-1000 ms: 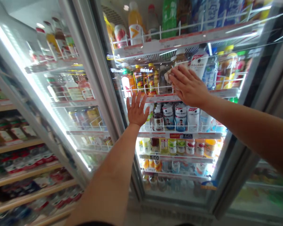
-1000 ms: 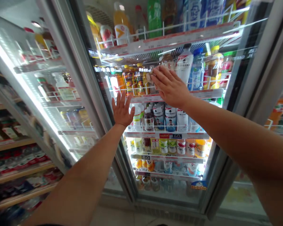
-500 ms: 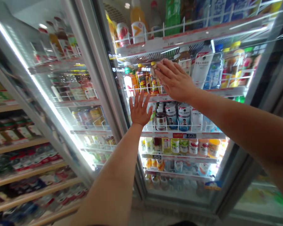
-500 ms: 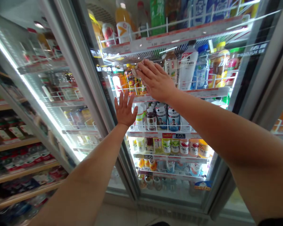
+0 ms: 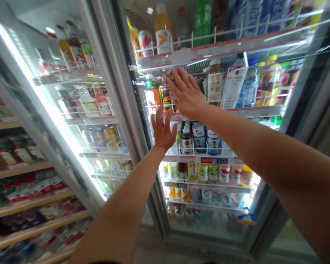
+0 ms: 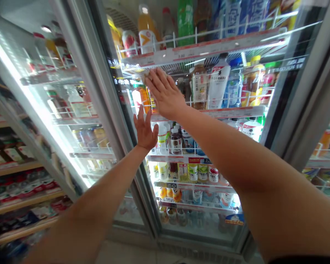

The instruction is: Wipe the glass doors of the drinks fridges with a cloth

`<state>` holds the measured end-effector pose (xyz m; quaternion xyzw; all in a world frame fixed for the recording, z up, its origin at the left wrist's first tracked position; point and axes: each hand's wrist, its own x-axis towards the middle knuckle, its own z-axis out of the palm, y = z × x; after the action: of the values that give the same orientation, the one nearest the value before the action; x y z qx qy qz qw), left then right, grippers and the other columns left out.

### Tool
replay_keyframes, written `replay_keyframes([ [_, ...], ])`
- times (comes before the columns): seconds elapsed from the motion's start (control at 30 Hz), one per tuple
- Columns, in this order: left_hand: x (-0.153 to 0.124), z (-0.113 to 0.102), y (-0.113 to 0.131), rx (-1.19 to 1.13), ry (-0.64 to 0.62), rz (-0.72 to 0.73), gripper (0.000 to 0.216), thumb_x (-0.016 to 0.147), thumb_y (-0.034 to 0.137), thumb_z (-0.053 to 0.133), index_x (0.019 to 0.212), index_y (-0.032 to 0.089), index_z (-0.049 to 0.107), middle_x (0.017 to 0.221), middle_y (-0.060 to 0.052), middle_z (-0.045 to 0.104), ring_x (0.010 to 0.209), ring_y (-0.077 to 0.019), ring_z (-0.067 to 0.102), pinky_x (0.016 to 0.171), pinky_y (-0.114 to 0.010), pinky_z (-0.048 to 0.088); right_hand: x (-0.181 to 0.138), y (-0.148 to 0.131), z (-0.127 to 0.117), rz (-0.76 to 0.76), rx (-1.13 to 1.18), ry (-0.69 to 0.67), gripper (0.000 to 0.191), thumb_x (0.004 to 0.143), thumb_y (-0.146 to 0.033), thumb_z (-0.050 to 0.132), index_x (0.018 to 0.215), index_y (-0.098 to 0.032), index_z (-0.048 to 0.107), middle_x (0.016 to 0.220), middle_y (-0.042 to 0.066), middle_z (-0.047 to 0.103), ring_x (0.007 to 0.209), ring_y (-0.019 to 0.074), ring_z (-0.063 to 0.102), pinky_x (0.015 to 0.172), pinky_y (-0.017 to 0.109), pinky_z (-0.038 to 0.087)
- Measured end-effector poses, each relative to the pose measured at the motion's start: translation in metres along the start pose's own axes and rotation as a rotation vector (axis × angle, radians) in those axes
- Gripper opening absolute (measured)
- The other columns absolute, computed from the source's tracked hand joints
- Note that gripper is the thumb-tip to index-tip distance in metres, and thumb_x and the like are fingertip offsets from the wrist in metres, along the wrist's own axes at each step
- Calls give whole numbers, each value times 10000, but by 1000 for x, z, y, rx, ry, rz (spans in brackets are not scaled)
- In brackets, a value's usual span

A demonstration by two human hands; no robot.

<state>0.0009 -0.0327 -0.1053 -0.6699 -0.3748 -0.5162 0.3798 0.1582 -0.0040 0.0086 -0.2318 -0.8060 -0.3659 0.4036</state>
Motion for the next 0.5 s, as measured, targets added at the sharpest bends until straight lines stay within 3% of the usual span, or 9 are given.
replay_keyframes([
  [0.1, 31, -3, 17, -67, 70, 65, 625, 1044, 486, 125, 1606, 217, 82, 1692, -80, 96, 1562, -238, 56, 1282, -483, 140, 10, -4, -3, -5, 58, -90, 801, 991, -345, 407, 1627, -238, -68, 1701, 7, 137, 1568, 326, 73, 1259, 603, 140],
  [0.2, 63, -3, 30, -90, -33, 97, 627, 1043, 502, 50, 1602, 221, 13, 1666, -81, 194, 1556, -199, 108, 1278, -442, 186, 16, 13, -27, 13, 130, -205, 788, 992, -419, 385, 1632, -222, -29, 1657, -3, 289, 1536, 299, 241, 1251, 547, 252],
  [0.27, 72, -1, 33, -89, -73, 85, 608, 1049, 510, 113, 1581, 218, 142, 1639, -90, 270, 1554, -210, 137, 1275, -462, 197, 6, 36, -52, 48, 141, -191, 749, 994, -458, 348, 1635, -238, 29, 1620, -44, 366, 1499, 276, 336, 1246, 495, 302],
  [0.37, 60, 3, 34, -72, -83, 70, 464, 1051, 440, 242, 1393, 222, 466, 1505, -87, 477, 1523, -226, 247, 1262, -482, 238, -37, 74, -83, 78, 43, -91, 641, 1001, -460, 301, 1605, -256, 234, 1636, -64, 319, 1495, 269, 342, 1259, 472, 269],
  [0.43, 44, 5, 33, -67, -72, 71, 346, 1029, 385, 337, 1226, 232, 576, 1357, -86, 588, 1467, -231, 350, 1244, -472, 281, -75, 91, -91, -12, -43, -116, 625, 991, -414, 370, 1577, -202, 314, 1659, 21, 271, 1525, 290, 277, 1260, 555, 189],
  [0.5, 37, 7, 30, -70, -73, 85, 275, 990, 326, 407, 1173, 245, 596, 1281, -86, 618, 1403, -236, 425, 1222, -463, 317, -109, 98, -89, -36, -98, -98, 626, 991, -398, 405, 1585, -242, 291, 1653, 32, 286, 1541, 278, 233, 1256, 580, 170],
])
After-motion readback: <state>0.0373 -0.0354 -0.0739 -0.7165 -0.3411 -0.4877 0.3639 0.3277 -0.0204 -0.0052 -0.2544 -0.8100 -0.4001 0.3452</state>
